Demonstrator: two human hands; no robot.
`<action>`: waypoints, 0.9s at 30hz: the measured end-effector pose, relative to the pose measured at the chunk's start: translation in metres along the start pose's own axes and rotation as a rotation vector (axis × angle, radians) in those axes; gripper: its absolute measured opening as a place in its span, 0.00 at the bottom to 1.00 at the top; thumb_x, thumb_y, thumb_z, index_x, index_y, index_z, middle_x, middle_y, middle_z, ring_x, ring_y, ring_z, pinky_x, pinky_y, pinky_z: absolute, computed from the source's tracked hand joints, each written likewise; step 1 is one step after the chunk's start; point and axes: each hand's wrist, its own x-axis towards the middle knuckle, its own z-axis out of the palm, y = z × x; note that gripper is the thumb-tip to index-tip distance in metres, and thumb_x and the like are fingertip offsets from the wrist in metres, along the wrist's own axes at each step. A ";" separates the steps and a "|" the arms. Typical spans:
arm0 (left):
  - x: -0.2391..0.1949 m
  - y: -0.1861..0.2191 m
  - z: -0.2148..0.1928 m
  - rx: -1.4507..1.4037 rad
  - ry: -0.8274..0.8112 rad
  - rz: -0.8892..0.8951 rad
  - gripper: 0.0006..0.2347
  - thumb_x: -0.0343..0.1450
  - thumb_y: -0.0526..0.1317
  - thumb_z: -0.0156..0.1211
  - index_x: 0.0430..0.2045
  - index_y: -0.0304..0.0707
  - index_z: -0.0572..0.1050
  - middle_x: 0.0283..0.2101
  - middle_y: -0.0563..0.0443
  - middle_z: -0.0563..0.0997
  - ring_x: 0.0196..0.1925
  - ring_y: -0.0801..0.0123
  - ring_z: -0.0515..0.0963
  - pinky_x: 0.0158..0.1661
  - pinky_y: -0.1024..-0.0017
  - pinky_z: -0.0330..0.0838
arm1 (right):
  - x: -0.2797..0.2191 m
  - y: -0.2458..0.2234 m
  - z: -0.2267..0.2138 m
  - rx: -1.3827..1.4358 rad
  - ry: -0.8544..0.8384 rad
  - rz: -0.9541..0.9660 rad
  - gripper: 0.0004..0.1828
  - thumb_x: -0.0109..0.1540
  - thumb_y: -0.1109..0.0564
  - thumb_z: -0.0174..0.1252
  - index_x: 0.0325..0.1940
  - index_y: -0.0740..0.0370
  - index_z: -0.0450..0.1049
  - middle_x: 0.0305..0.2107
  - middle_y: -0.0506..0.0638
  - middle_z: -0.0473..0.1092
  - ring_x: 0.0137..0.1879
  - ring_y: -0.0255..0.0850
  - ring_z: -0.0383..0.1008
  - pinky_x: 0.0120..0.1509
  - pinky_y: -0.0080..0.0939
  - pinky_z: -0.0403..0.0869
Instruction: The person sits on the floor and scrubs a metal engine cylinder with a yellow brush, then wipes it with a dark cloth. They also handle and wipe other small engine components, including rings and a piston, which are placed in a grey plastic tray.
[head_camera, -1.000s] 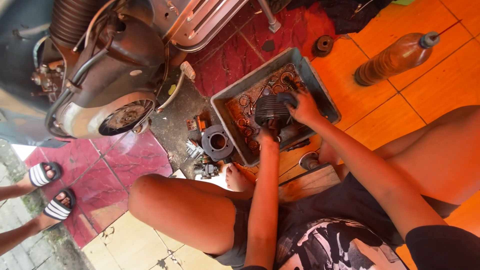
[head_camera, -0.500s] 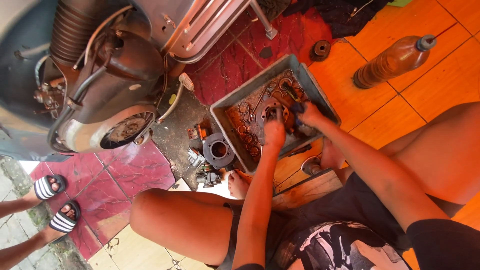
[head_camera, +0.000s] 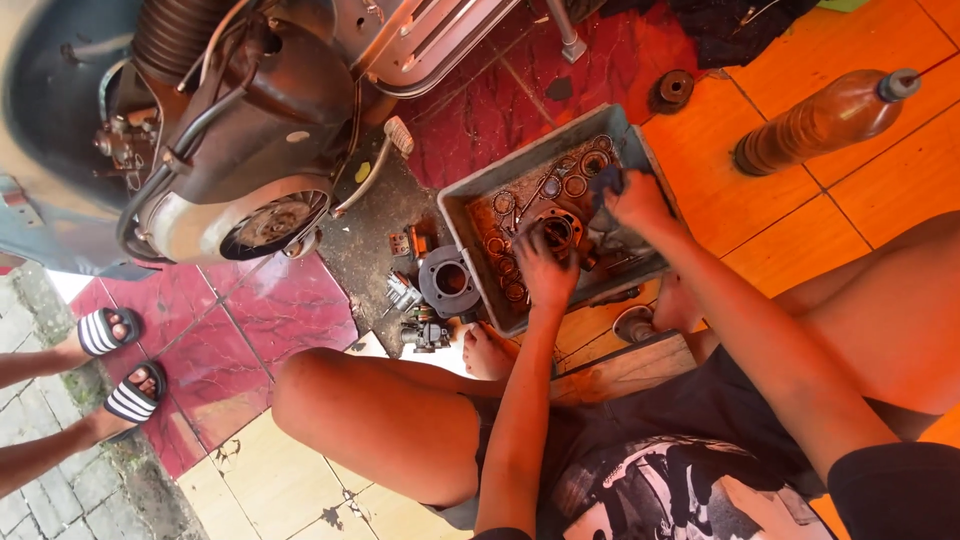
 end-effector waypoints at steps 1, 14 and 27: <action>-0.001 -0.008 -0.003 0.000 0.002 -0.001 0.30 0.61 0.41 0.69 0.57 0.31 0.66 0.55 0.34 0.69 0.57 0.40 0.69 0.57 0.45 0.67 | -0.003 -0.012 -0.021 -0.001 0.000 -0.002 0.23 0.60 0.44 0.62 0.42 0.70 0.80 0.34 0.66 0.78 0.45 0.56 0.81 0.43 0.50 0.79; -0.015 -0.060 0.012 -0.373 -0.385 -0.521 0.47 0.57 0.46 0.78 0.71 0.54 0.53 0.69 0.23 0.56 0.68 0.27 0.63 0.63 0.38 0.68 | -0.082 -0.114 -0.068 -0.078 -0.293 -0.239 0.41 0.52 0.45 0.73 0.59 0.77 0.70 0.47 0.75 0.74 0.57 0.68 0.74 0.60 0.63 0.75; -0.009 -0.064 -0.008 -0.163 -0.398 -0.602 0.46 0.55 0.51 0.66 0.68 0.46 0.48 0.60 0.24 0.67 0.63 0.27 0.70 0.62 0.41 0.66 | -0.092 -0.033 0.034 -0.611 -0.159 -0.760 0.28 0.53 0.48 0.64 0.55 0.62 0.77 0.63 0.65 0.63 0.60 0.63 0.68 0.48 0.53 0.81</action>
